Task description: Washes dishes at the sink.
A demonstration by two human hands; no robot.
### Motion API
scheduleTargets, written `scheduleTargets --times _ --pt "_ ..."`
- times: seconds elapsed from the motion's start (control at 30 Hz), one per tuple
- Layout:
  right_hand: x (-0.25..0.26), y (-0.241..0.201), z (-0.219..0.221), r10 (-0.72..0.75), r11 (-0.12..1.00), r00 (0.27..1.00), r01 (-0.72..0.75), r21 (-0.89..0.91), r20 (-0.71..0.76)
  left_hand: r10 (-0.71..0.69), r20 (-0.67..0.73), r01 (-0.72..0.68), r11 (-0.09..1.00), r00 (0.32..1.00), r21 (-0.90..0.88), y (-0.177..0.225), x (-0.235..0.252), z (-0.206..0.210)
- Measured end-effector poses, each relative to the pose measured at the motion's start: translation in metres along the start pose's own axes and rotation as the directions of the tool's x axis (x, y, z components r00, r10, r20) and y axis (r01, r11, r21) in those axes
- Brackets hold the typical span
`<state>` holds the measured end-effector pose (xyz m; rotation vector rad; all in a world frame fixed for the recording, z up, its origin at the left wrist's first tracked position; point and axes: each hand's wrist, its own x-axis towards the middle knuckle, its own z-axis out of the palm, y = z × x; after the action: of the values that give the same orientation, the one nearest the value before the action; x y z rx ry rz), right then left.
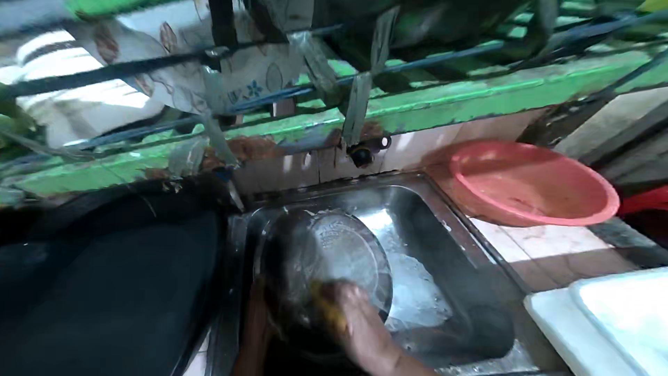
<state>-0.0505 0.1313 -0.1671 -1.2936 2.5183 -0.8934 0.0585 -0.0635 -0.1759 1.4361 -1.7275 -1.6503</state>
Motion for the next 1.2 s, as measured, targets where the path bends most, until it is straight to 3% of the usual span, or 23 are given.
scheduleTargets --times 0.03,0.07,0.13,0.2,0.23,0.27,0.33,0.4,0.47,0.5,0.57,0.63,0.67,0.7,0.77,0.83,0.87,0.9,0.97,1.03,1.07,1.13,1.2 --pt "-0.013 0.004 0.012 -0.154 0.988 0.984 0.152 -0.028 -0.090 -0.017 0.003 0.016 1.000 1.000 0.023 -0.002 0.002 -0.001" --pt "-0.020 0.017 0.016 -0.179 0.984 0.975 0.176 -0.031 -0.134 -0.030 0.010 0.029 0.999 1.000 0.021 -0.004 0.004 -0.003" --pt "-0.013 0.055 0.001 0.130 0.989 0.984 -0.119 0.092 -0.119 -0.043 0.000 0.043 0.999 0.999 -0.026 -0.007 0.008 0.000" --pt "0.015 0.096 -0.024 0.541 0.832 0.839 -0.524 0.182 -0.057 -0.056 -0.006 0.055 0.997 0.998 -0.055 -0.006 0.007 0.004" --pt "0.031 0.104 -0.034 0.644 0.753 0.764 -0.623 0.212 -0.042 -0.056 -0.007 0.056 0.997 0.998 -0.058 -0.004 0.007 0.006" --pt "0.043 0.100 -0.039 0.664 0.737 0.746 -0.640 0.218 -0.053 -0.055 0.001 0.055 0.997 0.998 -0.060 -0.001 0.005 0.007" --pt "0.058 0.061 -0.039 0.500 0.860 0.861 -0.481 0.170 -0.092 -0.047 0.041 0.049 0.997 0.998 -0.058 0.008 0.000 0.008" --pt "0.065 0.013 -0.032 0.149 0.984 0.967 -0.126 0.124 -0.205 -0.020 0.057 0.022 0.999 0.998 -0.025 0.019 -0.005 0.007" --pt "0.078 -0.008 -0.042 -0.071 0.993 0.957 0.095 0.074 -0.281 0.001 0.047 -0.002 1.000 0.999 0.020 0.033 -0.014 0.002" --pt "0.088 -0.004 -0.054 -0.062 0.994 0.955 0.085 0.066 -0.291 0.015 0.052 -0.018 0.998 0.999 0.059 0.044 -0.021 -0.003" --pt "0.111 0.017 -0.086 0.230 0.960 0.946 -0.182 0.214 -0.227 0.025 0.030 -0.028 0.994 0.999 0.104 0.064 -0.034 -0.012" --pt "0.133 0.042 -0.108 0.523 0.811 0.841 -0.442 0.383 -0.138 0.001 0.031 -0.004 0.996 1.000 0.091 0.080 -0.046 -0.018" --pt "0.137 0.043 -0.115 0.571 0.781 0.812 -0.494 0.382 -0.118 0.013 0.037 -0.016 0.996 0.999 0.087 0.087 -0.051 -0.019" --pt "0.135 0.030 -0.120 0.536 0.816 0.833 -0.468 0.340 -0.138 0.030 0.042 -0.034 0.995 0.999 0.092 0.095 -0.056 -0.018" --pt "0.109 -0.017 -0.120 0.212 0.971 0.946 -0.177 0.159 -0.244 0.047 0.069 -0.056 0.991 0.997 0.121 0.109 -0.066 -0.012" --pt "0.085 -0.049 -0.109 -0.209 0.978 0.930 0.203 -0.053 -0.303 0.062 0.108 -0.080 0.983 0.992 0.167 0.118 -0.077 -0.002" --pt "0.082 -0.053 -0.107 -0.324 0.946 0.898 0.304 -0.110 -0.299 0.072 0.134 -0.098 0.977 0.988 0.192 0.120 -0.082 0.002" --pt "0.084 -0.051 -0.112 -0.326 0.945 0.906 0.310 -0.103 -0.269 0.070 0.173 -0.106 0.972 0.982 0.209 0.121 -0.087 0.002" --pt "0.104 -0.035 -0.137 -0.038 0.998 0.987 0.044 0.036 -0.154 0.089 0.213 -0.141 0.960 0.973 0.242 0.118 -0.099 0.000" --pt "0.131 -0.011 -0.157 0.313 0.934 0.949 -0.302 0.193 -0.032 0.108 0.229 -0.168 0.950 0.968 0.264 0.109 -0.105 -0.002" --pt "0.137 -0.004 -0.160 0.397 0.896 0.918 -0.387 0.217 -0.003 0.121 0.231 -0.180 0.950 0.965 0.254 0.105 -0.106 -0.001" --pt "0.129 -0.014 -0.159 0.347 0.932 0.937 -0.339 0.132 -0.043 0.155 0.224 -0.205 0.954 0.962 0.220 0.104 -0.105 0.006" --pt "0.093 -0.048 -0.139 0.042 0.998 0.992 -0.048 -0.048 -0.120 0.159 0.210 -0.203 0.956 0.965 0.212 0.109 -0.105 0.014"
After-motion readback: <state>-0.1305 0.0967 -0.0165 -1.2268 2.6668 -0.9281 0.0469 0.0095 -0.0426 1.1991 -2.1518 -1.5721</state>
